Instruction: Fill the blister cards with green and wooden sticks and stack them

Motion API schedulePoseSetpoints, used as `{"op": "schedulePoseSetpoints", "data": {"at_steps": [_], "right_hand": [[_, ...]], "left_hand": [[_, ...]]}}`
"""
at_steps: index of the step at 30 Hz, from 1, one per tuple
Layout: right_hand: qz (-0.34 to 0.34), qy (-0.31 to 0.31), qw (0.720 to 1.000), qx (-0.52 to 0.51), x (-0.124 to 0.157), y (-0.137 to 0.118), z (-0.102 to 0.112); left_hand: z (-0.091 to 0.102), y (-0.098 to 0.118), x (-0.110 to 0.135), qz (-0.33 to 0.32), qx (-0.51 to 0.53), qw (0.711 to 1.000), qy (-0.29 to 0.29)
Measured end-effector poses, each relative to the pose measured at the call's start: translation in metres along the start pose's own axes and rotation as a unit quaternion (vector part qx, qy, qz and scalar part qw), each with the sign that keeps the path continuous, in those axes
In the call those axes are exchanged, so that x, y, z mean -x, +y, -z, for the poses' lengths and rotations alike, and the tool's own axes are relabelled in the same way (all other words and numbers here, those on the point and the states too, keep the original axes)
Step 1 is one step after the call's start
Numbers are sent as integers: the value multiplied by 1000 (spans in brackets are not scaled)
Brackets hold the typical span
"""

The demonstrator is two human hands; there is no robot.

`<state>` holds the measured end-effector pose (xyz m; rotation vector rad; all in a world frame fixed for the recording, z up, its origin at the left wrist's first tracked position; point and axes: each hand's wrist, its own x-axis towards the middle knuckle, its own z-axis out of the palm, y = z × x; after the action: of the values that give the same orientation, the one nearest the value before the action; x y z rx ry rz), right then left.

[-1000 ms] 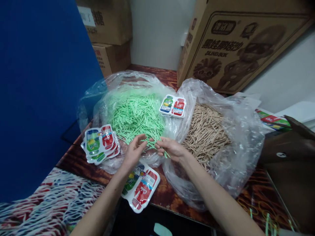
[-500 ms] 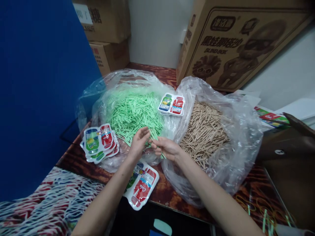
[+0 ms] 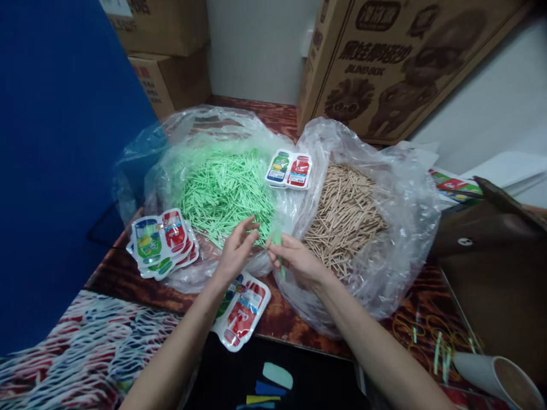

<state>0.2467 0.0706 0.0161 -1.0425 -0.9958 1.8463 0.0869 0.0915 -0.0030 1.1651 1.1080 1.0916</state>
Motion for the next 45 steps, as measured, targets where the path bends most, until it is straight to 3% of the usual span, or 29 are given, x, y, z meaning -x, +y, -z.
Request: {"op": "schedulePoseSetpoints", "data": {"at_steps": [2, 4, 8, 11, 14, 20, 26, 30, 32, 37, 41, 45], "right_hand": [[100, 103, 987, 68, 21, 6, 8], [161, 200, 955, 147, 39, 22, 15], [138, 254, 933, 213, 57, 63, 24], [140, 264, 934, 196, 57, 80, 26], [145, 259, 940, 166, 54, 81, 25], [128, 196, 962, 138, 46, 45, 10], [152, 115, 957, 218, -11, 9, -18], [195, 117, 936, 268, -54, 7, -24], [190, 121, 946, 233, -59, 8, -22], [114, 119, 985, 51, -21, 17, -7], [148, 202, 967, 53, 23, 37, 10], [168, 258, 943, 125, 45, 62, 22]], "left_hand": [[7, -1, 6, 21, 0, 1000, 6], [12, -4, 13, 35, -9, 999, 4], [15, -10, 26, 31, -51, 998, 9], [16, -13, 35, 10, -102, 995, 13], [17, -12, 42, -17, -136, 990, 26], [14, -3, 54, -36, -164, 986, 23], [14, -4, 67, -73, -215, 974, 27], [28, -9, 76, -122, -290, 948, 48], [37, -13, 82, -138, -332, 931, 60], [52, -27, 101, -124, -448, 882, 82], [54, -40, 113, -122, -513, 840, 130], [54, -48, 113, -89, -552, 819, 128]]}}
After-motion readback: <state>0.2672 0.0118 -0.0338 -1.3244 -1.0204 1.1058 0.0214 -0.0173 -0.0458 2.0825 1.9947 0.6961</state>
